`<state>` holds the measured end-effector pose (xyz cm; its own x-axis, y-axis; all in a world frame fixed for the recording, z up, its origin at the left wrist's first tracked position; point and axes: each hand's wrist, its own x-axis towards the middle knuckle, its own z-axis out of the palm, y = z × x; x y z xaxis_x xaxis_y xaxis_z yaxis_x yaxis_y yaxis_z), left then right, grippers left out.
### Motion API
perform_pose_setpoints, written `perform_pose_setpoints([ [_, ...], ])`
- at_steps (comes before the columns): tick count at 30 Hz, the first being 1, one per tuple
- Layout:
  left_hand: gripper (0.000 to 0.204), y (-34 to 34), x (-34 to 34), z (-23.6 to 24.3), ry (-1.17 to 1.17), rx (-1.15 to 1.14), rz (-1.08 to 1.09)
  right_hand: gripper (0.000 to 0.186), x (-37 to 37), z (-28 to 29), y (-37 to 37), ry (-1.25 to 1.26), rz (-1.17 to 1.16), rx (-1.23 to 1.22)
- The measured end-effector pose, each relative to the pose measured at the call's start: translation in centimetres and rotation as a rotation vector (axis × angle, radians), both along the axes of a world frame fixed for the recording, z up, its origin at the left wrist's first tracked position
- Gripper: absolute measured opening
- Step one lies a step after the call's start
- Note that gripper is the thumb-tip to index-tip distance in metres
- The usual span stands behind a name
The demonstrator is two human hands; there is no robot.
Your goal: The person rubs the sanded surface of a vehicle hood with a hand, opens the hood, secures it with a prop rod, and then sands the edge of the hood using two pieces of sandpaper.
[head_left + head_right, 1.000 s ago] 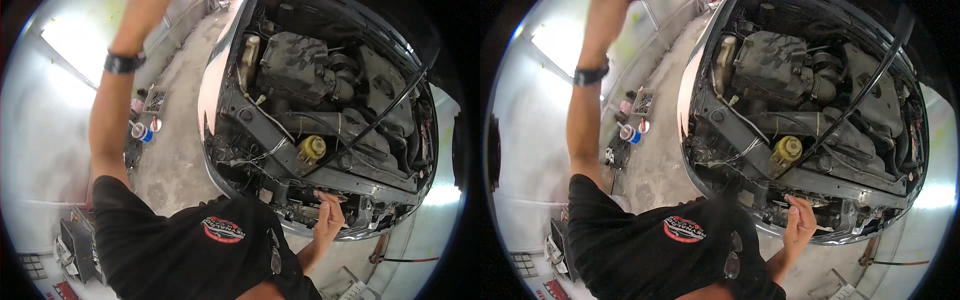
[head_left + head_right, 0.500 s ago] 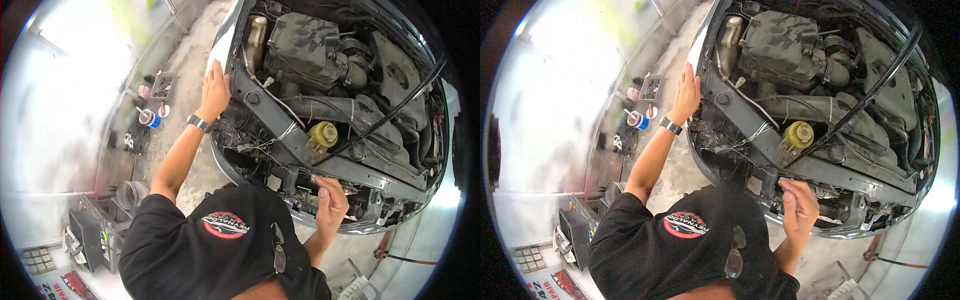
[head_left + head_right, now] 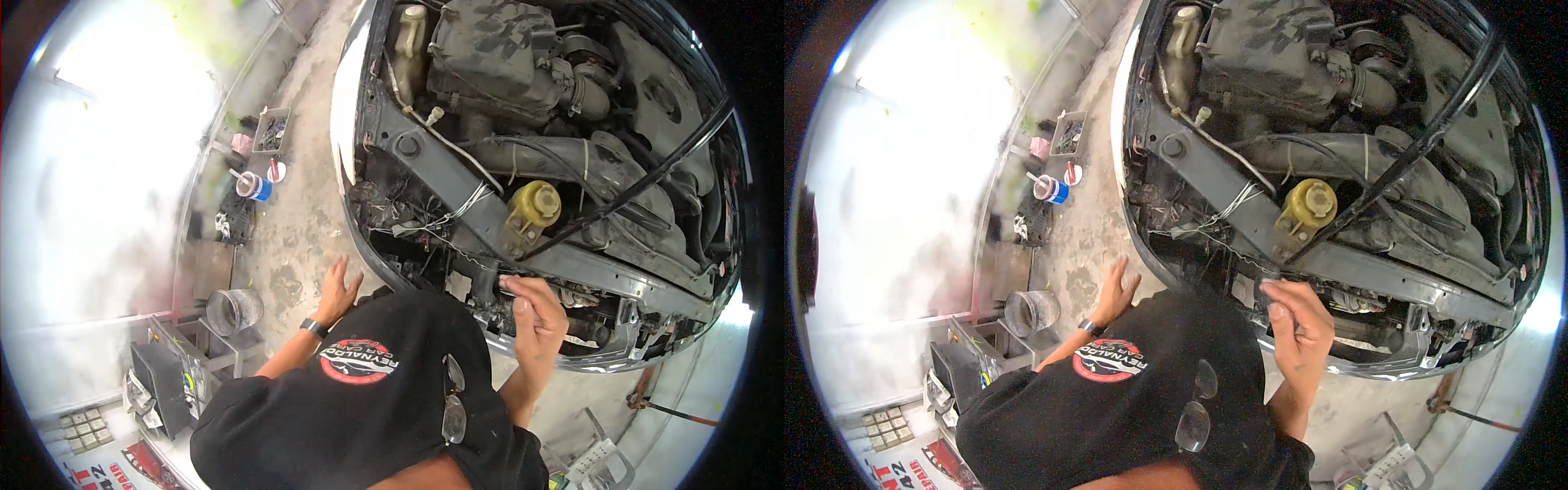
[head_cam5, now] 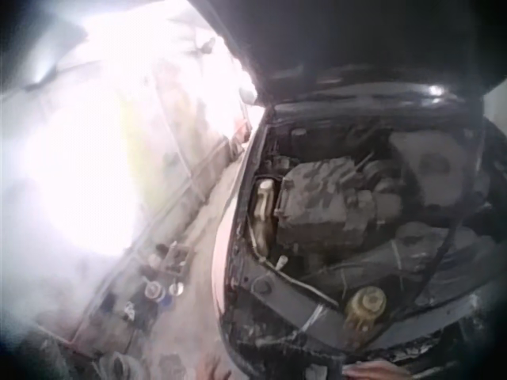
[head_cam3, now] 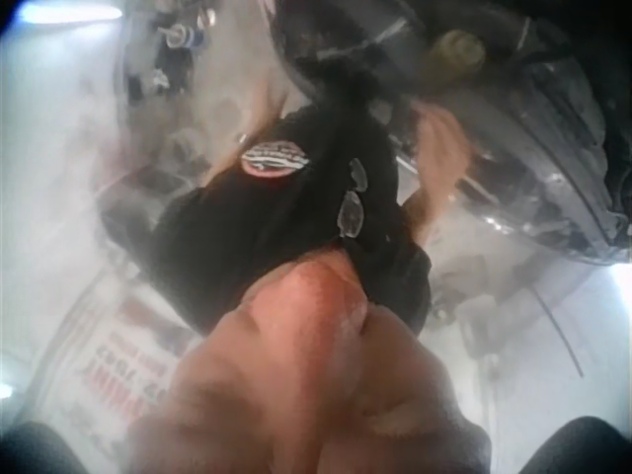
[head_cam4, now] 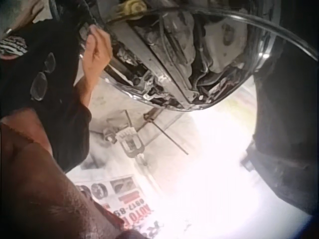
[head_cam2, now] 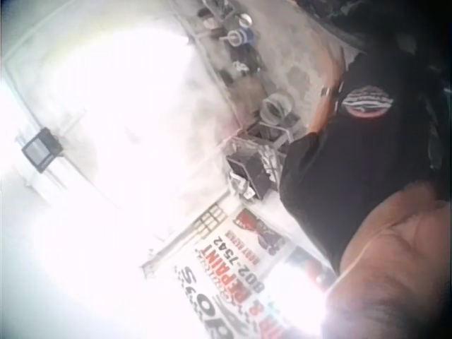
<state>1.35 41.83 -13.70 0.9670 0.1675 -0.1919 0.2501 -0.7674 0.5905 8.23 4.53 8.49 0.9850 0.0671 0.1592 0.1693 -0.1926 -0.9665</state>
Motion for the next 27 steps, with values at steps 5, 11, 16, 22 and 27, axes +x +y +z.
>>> perform_pose_setpoints([
  [5, 0.075, 2.9, -8.3, -8.2, 0.591, -0.551, -0.051, 0.02, 1.9, 2.2, 2.5, -0.121, 0.172, 0.026],
  [11, 0.067, -2.3, -13.1, 0.2, 0.696, -1.325, 0.551, 0.024, 2.8, 2.8, 5.0, -0.185, 0.373, 0.033],
  [16, 0.064, -1.7, -22.1, -4.1, 0.356, -0.916, 0.279, 0.024, 3.0, 0.2, 8.0, -0.085, 0.617, 0.022],
  [22, 0.088, -4.5, -24.2, 6.5, 0.378, -1.104, 0.807, 0.025, 2.3, 0.1, 14.7, -0.104, 0.915, 0.025],
  [27, 0.102, -1.1, -30.7, -1.0, 0.308, -1.077, 0.932, 0.024, -1.3, 0.6, 20.1, -0.07, 1.013, -0.022],
])
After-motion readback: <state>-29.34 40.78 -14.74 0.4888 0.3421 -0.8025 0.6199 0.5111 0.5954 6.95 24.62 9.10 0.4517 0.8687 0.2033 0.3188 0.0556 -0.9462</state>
